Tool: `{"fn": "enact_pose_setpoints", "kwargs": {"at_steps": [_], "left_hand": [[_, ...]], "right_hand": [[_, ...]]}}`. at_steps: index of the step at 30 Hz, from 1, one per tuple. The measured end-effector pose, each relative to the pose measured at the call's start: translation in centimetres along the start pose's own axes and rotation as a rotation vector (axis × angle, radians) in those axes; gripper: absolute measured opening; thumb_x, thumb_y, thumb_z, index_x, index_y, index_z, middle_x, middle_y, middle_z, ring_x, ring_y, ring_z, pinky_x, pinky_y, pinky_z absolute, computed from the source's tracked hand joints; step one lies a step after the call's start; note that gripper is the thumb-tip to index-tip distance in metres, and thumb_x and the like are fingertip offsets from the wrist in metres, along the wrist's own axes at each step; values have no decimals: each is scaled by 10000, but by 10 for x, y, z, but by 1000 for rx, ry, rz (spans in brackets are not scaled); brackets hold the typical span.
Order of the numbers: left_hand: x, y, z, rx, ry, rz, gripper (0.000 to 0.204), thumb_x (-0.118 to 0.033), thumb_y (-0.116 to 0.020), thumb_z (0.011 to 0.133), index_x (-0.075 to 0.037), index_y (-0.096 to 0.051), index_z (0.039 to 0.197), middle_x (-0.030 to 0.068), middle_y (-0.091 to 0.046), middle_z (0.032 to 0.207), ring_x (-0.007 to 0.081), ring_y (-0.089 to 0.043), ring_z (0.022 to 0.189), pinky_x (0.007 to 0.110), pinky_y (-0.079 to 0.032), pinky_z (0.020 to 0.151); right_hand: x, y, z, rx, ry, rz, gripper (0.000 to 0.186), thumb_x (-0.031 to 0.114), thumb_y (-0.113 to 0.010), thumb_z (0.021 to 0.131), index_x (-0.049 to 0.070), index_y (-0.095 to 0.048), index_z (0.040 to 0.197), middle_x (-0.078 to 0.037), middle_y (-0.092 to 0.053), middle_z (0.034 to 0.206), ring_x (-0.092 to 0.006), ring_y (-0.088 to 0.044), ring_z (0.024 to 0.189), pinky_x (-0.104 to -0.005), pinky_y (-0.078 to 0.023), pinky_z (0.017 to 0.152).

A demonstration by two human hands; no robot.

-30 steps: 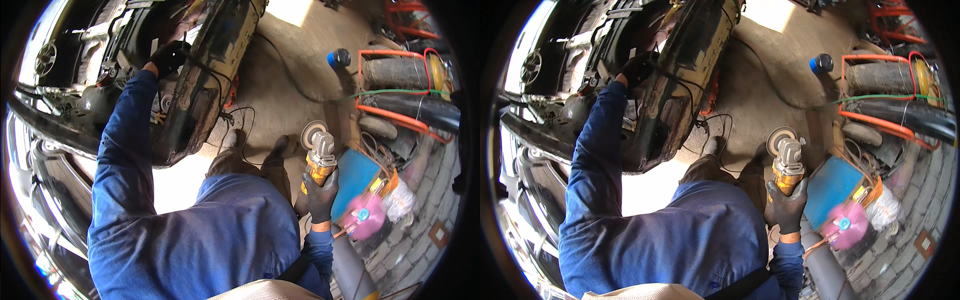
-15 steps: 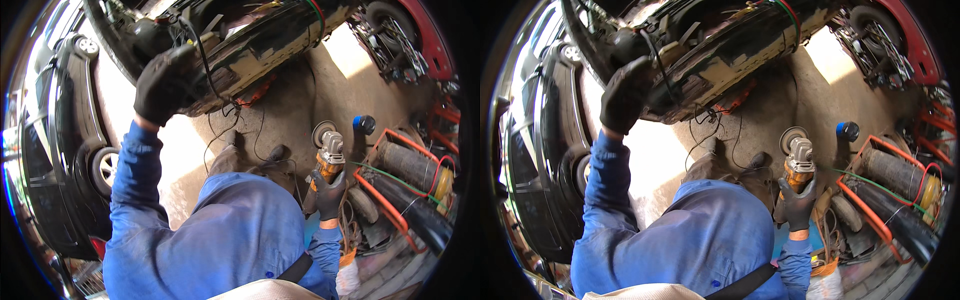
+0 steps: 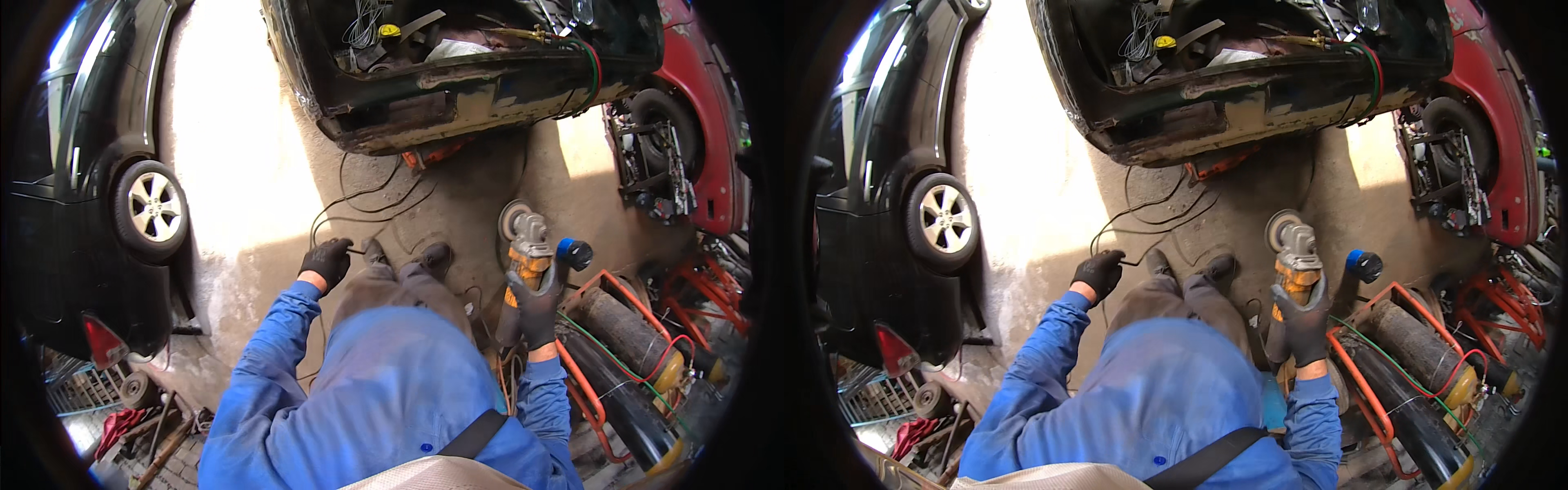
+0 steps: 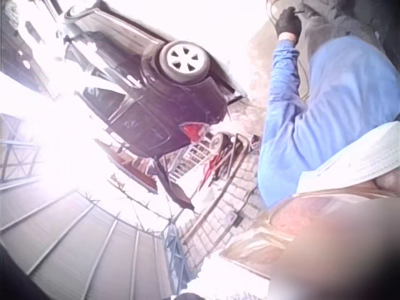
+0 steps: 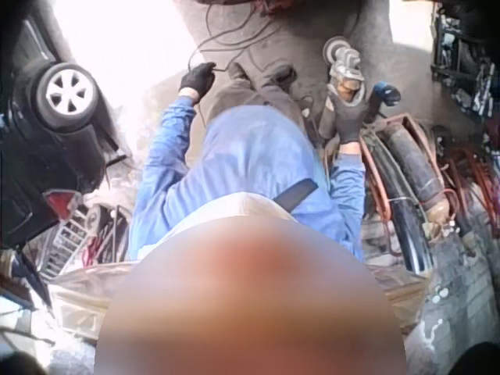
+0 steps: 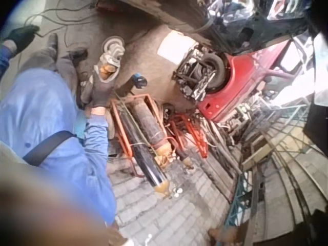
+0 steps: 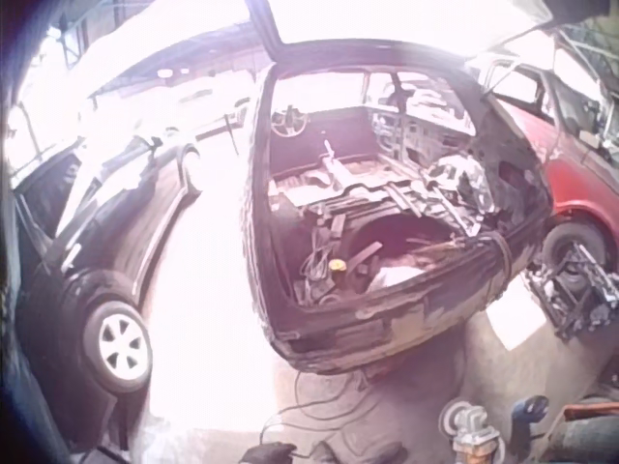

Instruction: The person uses an angle grinder to remove paint and rust from the exterior surface of a car door. They move the grinder along the door panel, generating sparks as they work on different sections of the metal.

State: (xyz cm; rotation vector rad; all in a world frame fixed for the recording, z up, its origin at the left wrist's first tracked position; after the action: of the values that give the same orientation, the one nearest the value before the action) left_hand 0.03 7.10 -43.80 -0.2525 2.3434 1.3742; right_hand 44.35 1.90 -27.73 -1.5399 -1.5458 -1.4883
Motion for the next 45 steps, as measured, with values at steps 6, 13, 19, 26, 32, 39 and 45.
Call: {"fn": "enact_pose_setpoints", "kwargs": {"at_steps": [6,13,19,26,32,39,45], "left_hand": [[121,-153,36,374,414,-39,310,-181,-580,1029,-181,-779,1266,158,-755,1352,372,-713,1282,489,-566,1063],[183,-246,74,620,454,118,382,-136,-665,951,-122,-768,1318,222,-736,1393,381,-694,1343,512,-531,1140],[223,-305,94,549,505,110,425,-190,-694,965,-186,-759,1385,170,-679,1512,343,-603,1464,526,-416,1266],[249,-372,104,636,533,206,549,-307,-661,997,-115,-677,1511,162,-582,1631,380,-428,1599,580,-318,1308],[246,-373,101,703,603,40,634,-367,-673,968,-147,-630,1561,175,-492,1704,389,-337,1650,557,-241,1353],[221,-268,90,91,605,-481,534,-425,-740,994,-137,-659,1436,230,-651,1491,431,-591,1402,526,-495,1141],[170,-42,98,-631,216,-440,546,-355,-671,1098,-6,-589,1509,264,-624,1504,434,-570,1427,478,-448,1208]], "right_hand": [[7,-58,-3,81,-5,-118,775,104,-913,850,-13,-536,1517,-142,-698,1374,-224,-674,1259,-394,-533,1102],[-12,-107,-5,152,-171,-201,776,66,-875,858,15,-509,1541,-106,-669,1384,-201,-667,1240,-379,-542,1088],[-45,-126,15,252,-139,-362,926,130,-907,864,-17,-402,1626,-213,-612,1513,-319,-620,1390,-441,-504,1162],[-55,-136,44,363,-151,-342,867,109,-857,928,-20,-369,1633,-203,-603,1509,-295,-596,1410,-432,-490,1173],[-34,-130,69,359,-29,-414,895,169,-852,957,-32,-331,1656,-202,-602,1516,-295,-602,1408,-433,-481,1184],[54,-102,98,269,175,-455,835,319,-815,1008,-46,-387,1625,-203,-634,1490,-288,-630,1374,-422,-499,1157],[134,-62,136,255,241,-322,706,307,-817,1011,-16,-493,1549,-144,-671,1423,-231,-656,1310,-392,-520,1122]]}}
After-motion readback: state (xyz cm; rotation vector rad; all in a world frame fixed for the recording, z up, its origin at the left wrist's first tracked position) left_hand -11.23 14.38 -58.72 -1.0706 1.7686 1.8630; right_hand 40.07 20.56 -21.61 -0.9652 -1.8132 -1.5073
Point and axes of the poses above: each hand's wrist, its own z-axis towards the middle knuckle, its own y-axis out of the back of the hand, x = y × z, the point moved 3 cm from there along z, towards the middle knuckle
